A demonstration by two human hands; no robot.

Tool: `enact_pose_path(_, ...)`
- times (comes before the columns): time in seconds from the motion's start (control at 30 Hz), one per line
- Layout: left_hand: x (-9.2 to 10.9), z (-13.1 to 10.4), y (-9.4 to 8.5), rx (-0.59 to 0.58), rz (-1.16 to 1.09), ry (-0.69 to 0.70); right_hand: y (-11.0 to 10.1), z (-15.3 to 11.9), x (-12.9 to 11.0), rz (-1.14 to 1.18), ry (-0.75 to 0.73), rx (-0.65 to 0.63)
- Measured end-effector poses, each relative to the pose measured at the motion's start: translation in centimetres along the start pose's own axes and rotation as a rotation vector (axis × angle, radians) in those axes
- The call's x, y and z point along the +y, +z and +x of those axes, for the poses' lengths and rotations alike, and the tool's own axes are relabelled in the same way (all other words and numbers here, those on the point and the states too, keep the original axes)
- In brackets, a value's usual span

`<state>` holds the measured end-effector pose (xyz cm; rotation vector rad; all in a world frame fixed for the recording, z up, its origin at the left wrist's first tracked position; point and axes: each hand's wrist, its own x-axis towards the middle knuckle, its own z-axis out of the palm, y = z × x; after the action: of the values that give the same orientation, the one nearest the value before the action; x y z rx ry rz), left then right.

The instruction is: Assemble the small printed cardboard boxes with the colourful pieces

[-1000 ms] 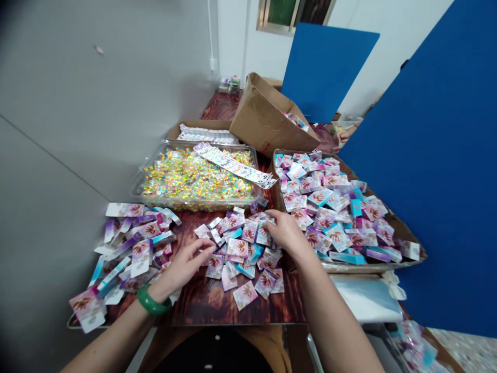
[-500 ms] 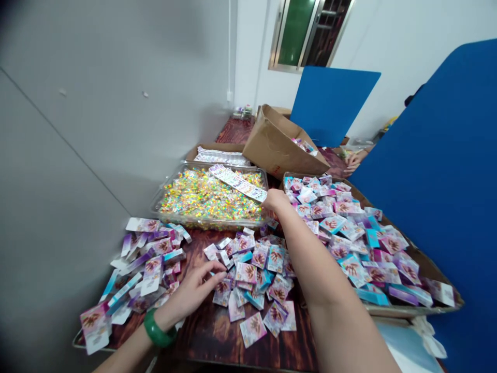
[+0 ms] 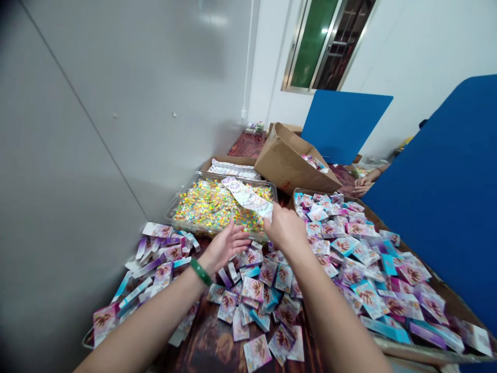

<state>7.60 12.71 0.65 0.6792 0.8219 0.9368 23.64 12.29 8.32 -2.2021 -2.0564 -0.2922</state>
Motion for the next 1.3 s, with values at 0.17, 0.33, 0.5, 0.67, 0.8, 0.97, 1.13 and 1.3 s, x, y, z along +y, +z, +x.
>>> enact_pose_path(0.17,0.3,1.2,1.7,0.026,-0.106,0.065,0.1,-9.5,-0.4,0.178,-0.225,0.065)
enact_pose_path(0.33,0.0,-3.3,2.1,-0.11,0.217,0.206,-0.1,-10.4,1.3,0.42,-0.339,0.259)
enact_pose_path(0.5,1.1,-7.2,2.3,-0.299,0.643,0.335,-1.1,-9.0,0.2,0.786,-0.402,0.05)
enact_pose_path(0.67,1.9,-8.2,0.8,0.01,0.961,0.69,-0.8,-8.5,-0.1,1.186,-0.089,-0.102)
enact_pose_path(0.8,1.4,-7.4,-0.6,-0.29,0.947,0.434,0.6,-7.5,0.6,1.359,0.057,-0.117)
enact_pose_path(0.97,0.4,-6.7,-0.8,-0.331,0.66,0.173,1.8,-7.2,0.6,0.893,0.012,0.356)
enact_pose_path(1.13,0.5,-7.2,-0.2,-0.361,0.594,0.295,1.0,-9.2,-0.6,0.814,-0.337,0.291)
enact_pose_path(1.3,0.3,-7.6,-0.1,-0.108,0.841,0.552,1.8,-10.2,-1.2,1.161,-0.088,-0.033)
